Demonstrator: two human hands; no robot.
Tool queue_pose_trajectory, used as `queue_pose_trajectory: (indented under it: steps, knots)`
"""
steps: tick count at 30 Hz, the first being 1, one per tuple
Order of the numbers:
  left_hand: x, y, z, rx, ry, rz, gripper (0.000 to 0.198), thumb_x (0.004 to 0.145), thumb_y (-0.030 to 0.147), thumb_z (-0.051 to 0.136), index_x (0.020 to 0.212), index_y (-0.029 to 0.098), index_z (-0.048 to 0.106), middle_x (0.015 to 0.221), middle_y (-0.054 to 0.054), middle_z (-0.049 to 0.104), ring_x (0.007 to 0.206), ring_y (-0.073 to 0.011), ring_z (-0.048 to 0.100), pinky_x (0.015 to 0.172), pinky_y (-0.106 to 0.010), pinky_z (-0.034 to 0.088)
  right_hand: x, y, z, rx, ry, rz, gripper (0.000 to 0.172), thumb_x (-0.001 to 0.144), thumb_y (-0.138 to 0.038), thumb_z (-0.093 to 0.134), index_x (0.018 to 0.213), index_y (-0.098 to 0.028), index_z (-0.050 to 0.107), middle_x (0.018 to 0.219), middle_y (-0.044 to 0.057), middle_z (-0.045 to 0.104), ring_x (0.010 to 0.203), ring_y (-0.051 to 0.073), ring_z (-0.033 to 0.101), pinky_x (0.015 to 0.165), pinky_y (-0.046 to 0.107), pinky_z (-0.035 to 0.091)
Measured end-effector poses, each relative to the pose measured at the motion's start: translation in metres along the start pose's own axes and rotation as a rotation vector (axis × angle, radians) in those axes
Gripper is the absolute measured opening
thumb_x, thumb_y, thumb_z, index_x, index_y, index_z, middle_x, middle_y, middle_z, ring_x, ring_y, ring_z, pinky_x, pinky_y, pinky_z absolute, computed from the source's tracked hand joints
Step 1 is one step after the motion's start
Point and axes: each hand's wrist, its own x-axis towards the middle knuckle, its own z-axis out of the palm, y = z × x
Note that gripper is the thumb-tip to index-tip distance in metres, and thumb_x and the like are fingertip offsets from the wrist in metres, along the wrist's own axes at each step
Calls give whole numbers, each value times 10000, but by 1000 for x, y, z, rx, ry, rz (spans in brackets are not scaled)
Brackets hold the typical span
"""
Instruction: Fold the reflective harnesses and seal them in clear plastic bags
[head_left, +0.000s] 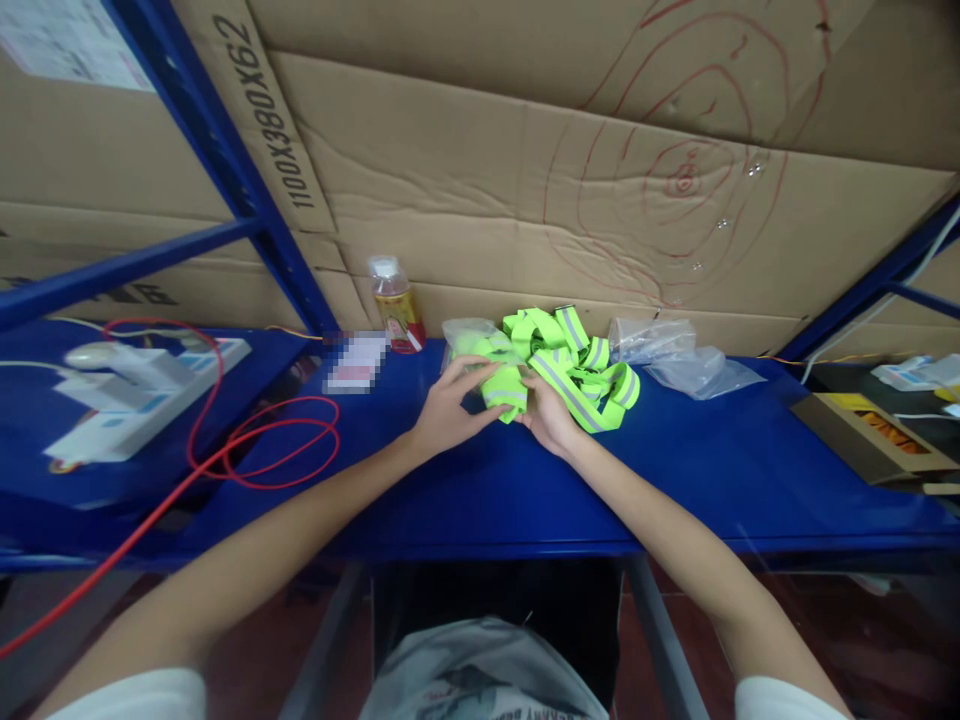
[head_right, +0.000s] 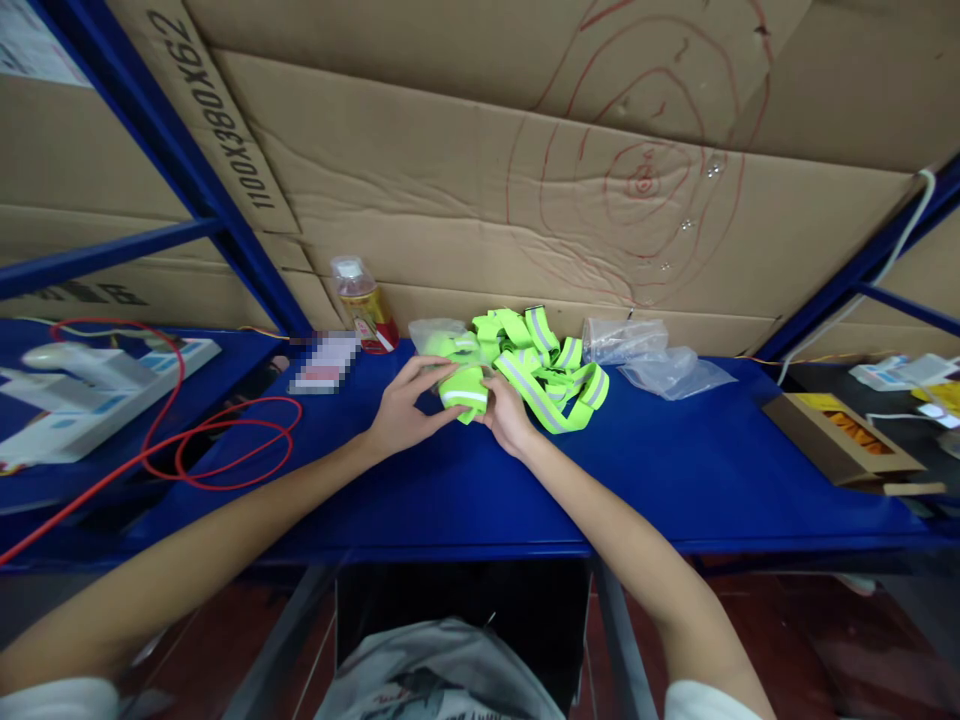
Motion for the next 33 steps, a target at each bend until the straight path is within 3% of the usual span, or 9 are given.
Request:
queue_pose_trajectory:
  steps: [7,14,19,25,29,33]
  knots:
    - [7,1,-5,-67,90,-12,419,913,386,869,1283,218,768,1243,-114,716,1084,-217,729,810,-311,654,-1,4,1,-86,15,-93,587,796,-558,874,1195,-263,559,1130,38,785,942,220,778,745,394,717]
    - [7,-2,-4,-82,148,-135,394,927,459,838,1221,205,768,1191,-96,683,1046,-203,735,789,-292,661,0,-3,-3,-74,-132,-65,440,872,-515,778,1178,-224,655,1012,59,800,946,263,788,792,482,722]
    - [5,-1,-4,-55,138,-82,346,950,416,819,1217,201,768,1206,-99,689,1048,-200,731,806,-299,652,5,5,-8,-106,-34,-99,543,831,-564,854,1201,-238,628,901,19,788,810,248,818,727,445,724]
    - [5,-2,-6,-39,178,0,276,956,342,827,1199,216,792,1179,-90,720,1048,-198,737,836,-310,644,0,0,-9,-240,86,-70,796,835,-596,850,1433,-233,469,718,-22,767,569,229,778,511,317,640]
    - [7,-2,-8,-32,167,-18,266,960,389,822,1163,217,812,1155,-91,735,989,-186,745,767,-288,641,-6,-4,-6,-452,117,-264,668,876,-629,767,1358,-249,505,580,-86,673,431,167,658,396,213,486]
    - [10,-1,-9,10,196,-60,259,965,427,811,1112,215,830,1113,-83,757,937,-174,749,762,-290,649,-11,-1,-3,-518,89,-431,443,938,-553,672,1255,-254,593,749,-33,719,698,185,758,546,242,578]
